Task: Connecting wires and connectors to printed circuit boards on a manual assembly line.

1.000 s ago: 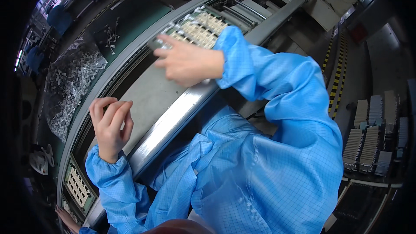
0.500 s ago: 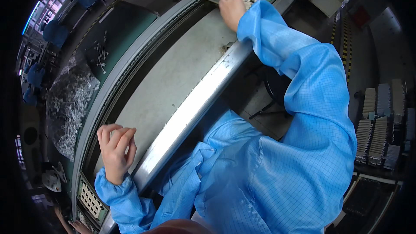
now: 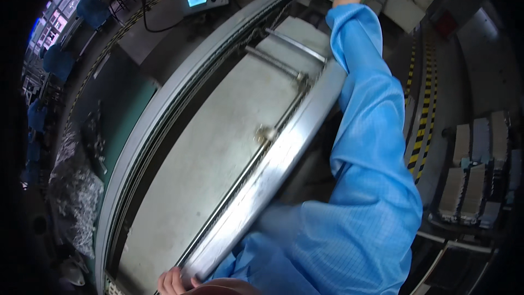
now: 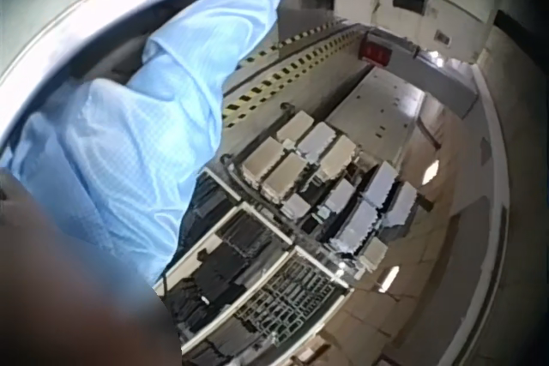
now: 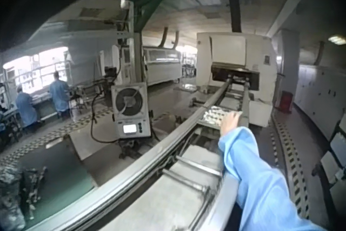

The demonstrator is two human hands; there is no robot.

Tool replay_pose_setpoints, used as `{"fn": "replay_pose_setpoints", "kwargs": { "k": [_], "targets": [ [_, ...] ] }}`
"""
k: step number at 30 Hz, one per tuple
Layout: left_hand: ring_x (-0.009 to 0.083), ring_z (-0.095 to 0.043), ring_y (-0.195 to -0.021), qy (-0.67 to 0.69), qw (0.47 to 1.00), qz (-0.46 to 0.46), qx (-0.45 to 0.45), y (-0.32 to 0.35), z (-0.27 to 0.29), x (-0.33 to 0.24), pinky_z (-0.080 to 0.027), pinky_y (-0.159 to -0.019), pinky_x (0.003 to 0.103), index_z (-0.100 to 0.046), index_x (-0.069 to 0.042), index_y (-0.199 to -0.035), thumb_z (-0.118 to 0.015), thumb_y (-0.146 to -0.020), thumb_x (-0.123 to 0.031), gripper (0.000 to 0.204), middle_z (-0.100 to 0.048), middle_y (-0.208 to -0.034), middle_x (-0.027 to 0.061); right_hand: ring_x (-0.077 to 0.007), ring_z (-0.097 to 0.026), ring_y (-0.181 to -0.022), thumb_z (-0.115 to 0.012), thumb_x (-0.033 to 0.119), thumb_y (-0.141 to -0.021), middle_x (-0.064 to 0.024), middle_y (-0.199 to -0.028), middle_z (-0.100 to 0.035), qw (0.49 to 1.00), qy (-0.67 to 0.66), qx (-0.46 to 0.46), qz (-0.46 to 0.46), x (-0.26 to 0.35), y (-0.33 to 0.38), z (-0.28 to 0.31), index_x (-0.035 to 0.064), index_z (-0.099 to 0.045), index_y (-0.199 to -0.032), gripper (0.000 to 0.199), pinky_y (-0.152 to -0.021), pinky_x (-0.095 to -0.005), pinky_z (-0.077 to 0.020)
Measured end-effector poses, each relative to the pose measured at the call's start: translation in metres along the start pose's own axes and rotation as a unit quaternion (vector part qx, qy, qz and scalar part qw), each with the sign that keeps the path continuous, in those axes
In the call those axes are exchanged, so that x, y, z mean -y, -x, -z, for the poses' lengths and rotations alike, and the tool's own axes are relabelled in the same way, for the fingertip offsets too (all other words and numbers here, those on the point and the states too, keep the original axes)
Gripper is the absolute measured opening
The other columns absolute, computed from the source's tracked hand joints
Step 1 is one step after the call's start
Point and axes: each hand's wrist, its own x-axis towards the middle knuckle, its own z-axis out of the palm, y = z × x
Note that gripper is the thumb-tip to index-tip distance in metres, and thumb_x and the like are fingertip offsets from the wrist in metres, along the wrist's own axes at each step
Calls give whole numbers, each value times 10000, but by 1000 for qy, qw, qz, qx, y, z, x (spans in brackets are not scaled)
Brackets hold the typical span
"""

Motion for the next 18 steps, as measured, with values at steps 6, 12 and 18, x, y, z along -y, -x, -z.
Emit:
{"fn": "replay_pose_setpoints", "kwargs": {
  "k": [6,12,18],
  "targets": [
    [307,-650,-892,-129,989,-10,-69,39,-12,12,-474,-882,477,-717,-5,-991,-527,-990,-412,450,-720,-965,139,-395,-534,-1258,-446,249,-1053,-167,-1316,-620,997,82,3,-8,-11,-60,-59,87,-639,-1337,380,-1047,-759,-333],
    [360,-610,-941,-134,979,118,-104,-3,-20,-9,-427,-919,510,-704,35,-1008,-472,-960,-373,473,-689,-988,205,-411,-524,-1266,-401,257,-1060,-156,-1332,-612,984,177,29,-13,-17,-118,-114,96,-660,-1311,395,-1029,-772,-322],
    [359,-618,-1069,-185,962,184,-78,-4,-2,-23,-446,-972,522,-719,-10,-1156,-489,-992,-444,518,-695,-1110,184,-354,-670,-1134,-501,306,-1009,-91,-1178,-737,996,81,20,-1,0,-144,-123,144,-752,-1180,344,-1008,-681,-394]
  ]
}}
